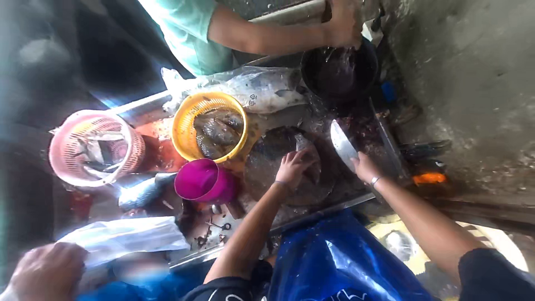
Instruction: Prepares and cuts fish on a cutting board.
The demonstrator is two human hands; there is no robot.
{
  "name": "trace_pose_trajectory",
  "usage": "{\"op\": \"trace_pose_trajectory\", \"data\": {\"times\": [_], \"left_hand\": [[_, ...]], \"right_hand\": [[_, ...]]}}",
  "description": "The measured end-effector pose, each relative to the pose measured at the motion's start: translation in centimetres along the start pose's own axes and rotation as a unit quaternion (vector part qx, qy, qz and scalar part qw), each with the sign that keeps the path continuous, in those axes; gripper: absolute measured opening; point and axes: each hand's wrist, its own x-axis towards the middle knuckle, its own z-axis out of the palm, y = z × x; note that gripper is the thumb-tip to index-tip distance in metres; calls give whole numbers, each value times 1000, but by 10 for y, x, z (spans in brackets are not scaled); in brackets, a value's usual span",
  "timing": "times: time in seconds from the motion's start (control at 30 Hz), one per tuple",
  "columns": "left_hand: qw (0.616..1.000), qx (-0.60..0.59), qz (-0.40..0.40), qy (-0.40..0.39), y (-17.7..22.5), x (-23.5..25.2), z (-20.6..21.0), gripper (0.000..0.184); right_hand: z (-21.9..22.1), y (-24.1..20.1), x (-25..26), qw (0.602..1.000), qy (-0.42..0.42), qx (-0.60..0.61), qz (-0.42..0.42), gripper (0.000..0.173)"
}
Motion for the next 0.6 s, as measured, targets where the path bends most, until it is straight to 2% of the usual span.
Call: {"op": "trace_pose_trajectory", "data": {"times": [0.07, 0.1, 0.23, 0.3, 0.43, 0.6], "left_hand": [[997, -47, -56, 38, 9, -1, 15, 42], [993, -57, -89, 47, 16, -1, 20, 43], [976, -44, -209, 45, 35, 13, 34, 76], [972, -24, -230, 37, 40, 18, 36, 83], [972, -21, -234, 30, 41, 19, 36, 82], [967, -30, -252, 8, 41, 20, 40, 89]], "right_hand": [[6, -2, -18, 999, -30, 4, -14, 49], [11, -3, -24, 999, -49, 10, -20, 50], [32, -3, -30, 995, -102, -3, -21, 49], [27, -1, -39, 992, -123, -28, -14, 49], [4, -9, -62, 981, -170, -88, 0, 47], [42, -27, -21, 996, -79, -41, -6, 45]]}}
